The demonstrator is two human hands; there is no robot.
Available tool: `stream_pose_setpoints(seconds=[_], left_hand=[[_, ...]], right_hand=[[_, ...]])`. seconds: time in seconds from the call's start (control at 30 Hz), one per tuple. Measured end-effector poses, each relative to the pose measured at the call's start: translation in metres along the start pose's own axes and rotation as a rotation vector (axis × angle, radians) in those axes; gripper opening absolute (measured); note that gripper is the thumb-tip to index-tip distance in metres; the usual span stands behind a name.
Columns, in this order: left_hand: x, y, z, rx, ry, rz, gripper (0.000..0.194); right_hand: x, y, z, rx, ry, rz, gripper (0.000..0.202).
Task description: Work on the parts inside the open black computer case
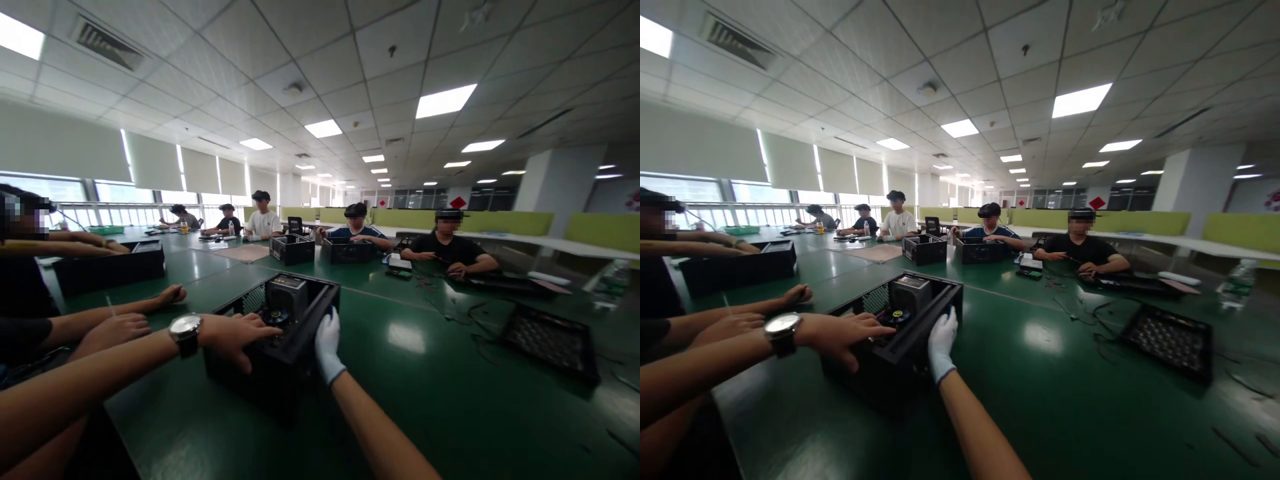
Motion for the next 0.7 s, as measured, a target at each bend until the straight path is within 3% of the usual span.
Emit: stream_pose_setpoints(seconds=[0.07,0.13,0.2,0.3,0.4,0.47,0.57,0.7], left_hand=[[-0.013,-0.019,0.022,0.141,-0.166,-0.074,0.092],[-0.028,-0.036,0.018,0.2,-0.169,-0.218,0.082],[-0.037,-0.041,-0.002,0.152,-0.058,-0.304,0.072],[-0.026,-0.029,-0.04,0.079,0.175,-0.28,0.064],[0.018,-0.017,-0.062,0.126,0.31,-0.306,0.062],[0.064,-0.021,-0.062,0.131,0.324,-0.397,0.059],[0.142,-0.048,-0.045,0.066,0.179,-0.529,0.054],[0.229,-0.087,-0.032,0.0,-0.04,-0.59,0.047]], right_hand=[[0.014,0.042,0.019,-0.075,-0.027,0.134,0.056],[0.011,0.063,0.023,-0.145,-0.102,0.27,0.048],[-0.002,0.064,0.014,-0.218,-0.186,0.352,0.045],[-0.026,0.036,-0.011,-0.312,-0.296,0.398,0.045],[-0.043,-0.012,-0.034,-0.354,-0.366,0.405,0.043],[-0.054,-0.047,-0.045,-0.366,-0.388,0.407,0.043],[-0.08,-0.097,-0.059,-0.376,-0.401,0.447,0.042],[-0.134,-0.156,-0.066,-0.366,-0.413,0.552,0.042]])
Point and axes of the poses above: each hand's wrist, its own x-axis towards the middle knuckle, its own y-axis out of the palm, z = x × y, the point moved 4 cm from there along x, towards the middle knuckle, and after that the axes turned 1 degree about -y, right-handed, at the moved point
